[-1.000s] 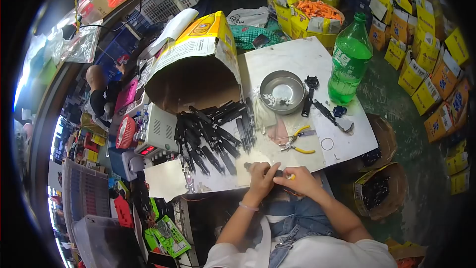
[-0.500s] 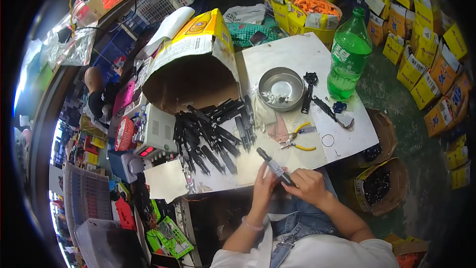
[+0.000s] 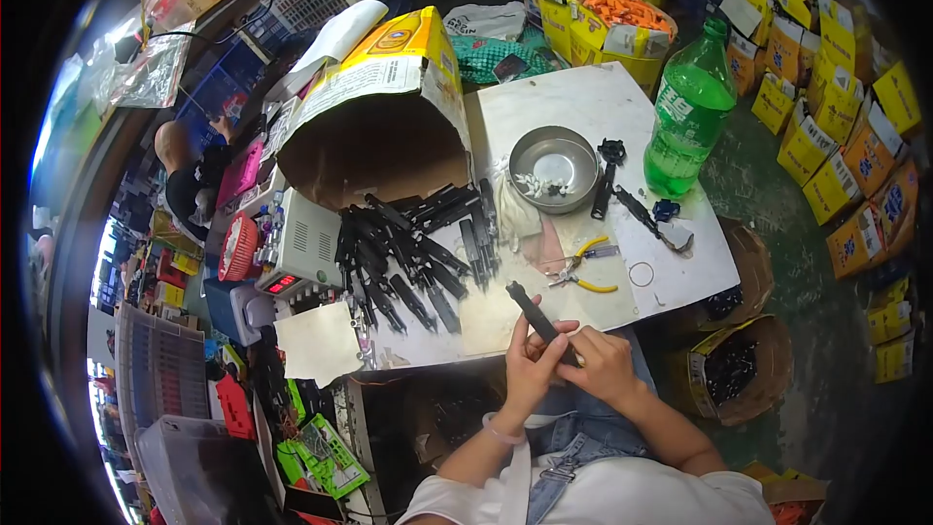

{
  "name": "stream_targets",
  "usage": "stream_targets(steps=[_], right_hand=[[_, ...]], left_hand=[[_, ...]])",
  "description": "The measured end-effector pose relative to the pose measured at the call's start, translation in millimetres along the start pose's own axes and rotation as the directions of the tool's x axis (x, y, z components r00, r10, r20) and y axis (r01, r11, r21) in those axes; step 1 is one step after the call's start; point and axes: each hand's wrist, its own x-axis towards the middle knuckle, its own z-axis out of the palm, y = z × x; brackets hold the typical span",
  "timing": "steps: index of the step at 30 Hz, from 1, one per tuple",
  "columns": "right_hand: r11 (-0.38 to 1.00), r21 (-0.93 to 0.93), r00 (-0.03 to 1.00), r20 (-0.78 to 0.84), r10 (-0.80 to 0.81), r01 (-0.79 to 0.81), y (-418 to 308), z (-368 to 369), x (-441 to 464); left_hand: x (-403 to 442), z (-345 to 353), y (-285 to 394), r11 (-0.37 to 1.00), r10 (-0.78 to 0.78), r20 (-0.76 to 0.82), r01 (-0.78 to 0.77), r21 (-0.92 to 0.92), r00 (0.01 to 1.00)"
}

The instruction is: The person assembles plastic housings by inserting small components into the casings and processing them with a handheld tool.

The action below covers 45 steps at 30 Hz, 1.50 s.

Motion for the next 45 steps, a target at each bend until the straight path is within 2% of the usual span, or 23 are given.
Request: stream_targets(steps=[6,10,12,14,15,16,18,20,21,22,24,26,28,30,32,34,36,38,39,40,42,43,45], right_hand=[[0.997,-0.077,0.998,0.050,0.031,-0.027,1,2,0],[1.000,-0.016,0.999,0.047,0.023,-0.022,10,10,2],[1.000,-0.005,0.999,0.033,0.019,-0.019,15,11,9],[0.994,-0.108,1.000,-0.002,0.016,-0.017,22,8,23],[0.991,-0.096,0.995,-0.053,0.088,-0.093,28,10,33],[0.975,0.028,0.971,-0.080,0.224,-0.222,36,11,43],[0.968,0.036,0.953,-0.172,0.249,-0.247,58,20,55],[0.919,0.181,0.905,-0.189,0.381,-0.350,79,34,57],[0.899,0.200,0.889,-0.177,0.423,-0.389,83,37,54],[0.877,0.220,0.872,-0.160,0.463,-0.426,86,39,52],[0.883,0.258,0.872,-0.203,0.446,-0.391,86,38,51],[0.926,0.177,0.895,-0.250,0.371,-0.334,88,42,48],[0.936,0.162,0.900,-0.267,0.346,-0.312,89,45,49],[0.947,0.141,0.901,-0.296,0.319,-0.289,90,47,51],[0.948,0.031,0.917,-0.248,0.313,-0.316,89,46,51],[0.958,0.006,0.913,-0.302,0.275,-0.287,86,46,54],[0.961,-0.053,0.939,-0.234,0.251,-0.270,80,41,55],[0.972,-0.077,0.957,-0.207,0.204,-0.224,85,43,52],[0.973,-0.047,0.950,-0.227,0.212,-0.228,87,46,52],[0.973,-0.016,0.944,-0.245,0.221,-0.232,88,48,52],[0.964,-0.080,0.944,-0.239,0.227,-0.253,87,46,53],[0.974,-0.103,0.953,-0.250,0.169,-0.200,86,45,53],[0.985,-0.097,0.963,-0.246,0.113,-0.141,86,45,52]], left_hand=[[4,1,-1,0.998,0.046,-0.043,-0.044,0.036,0.998],[11,-4,-7,0.999,0.039,-0.019,-0.039,0.031,0.999],[18,-8,-12,0.985,0.118,-0.036,-0.112,0.130,0.992],[31,-20,-11,0.854,0.327,-0.021,-0.285,0.435,0.945],[36,-27,-9,0.777,0.397,-0.043,-0.311,0.547,0.917],[43,-37,-15,0.656,0.530,-0.053,-0.369,0.658,0.846],[52,-57,-26,0.515,0.614,-0.047,-0.355,0.781,0.788],[61,-76,-49,0.614,0.558,-0.117,-0.314,0.725,0.821],[58,-67,-38,0.753,0.529,-0.203,-0.345,0.560,0.824],[55,-63,-36,0.754,0.536,-0.262,-0.315,0.577,0.802],[50,-62,-30,0.701,0.558,-0.222,-0.312,0.642,0.799],[48,-61,-30,0.661,0.590,-0.213,-0.315,0.681,0.779],[50,-66,-36,0.727,0.534,-0.265,-0.277,0.628,0.802],[51,-64,-34,0.672,0.592,-0.235,-0.311,0.672,0.771],[52,-67,-35,0.616,0.612,-0.182,-0.320,0.720,0.769],[53,-69,-37,0.605,0.621,-0.179,-0.322,0.728,0.763],[53,-64,-33,0.577,0.647,-0.166,-0.337,0.744,0.744],[63,-94,-68,0.646,0.574,-0.192,-0.296,0.704,0.796],[66,-94,-71,0.625,0.619,-0.194,-0.327,0.709,0.762],[69,-97,-71,0.429,0.741,-0.055,-0.409,0.805,0.670],[68,-89,-65,0.489,0.726,-0.091,-0.419,0.765,0.682],[68,-87,-65,0.486,0.723,-0.068,-0.436,0.757,0.687],[69,-89,-68,0.628,0.636,-0.191,-0.358,0.691,0.747]])
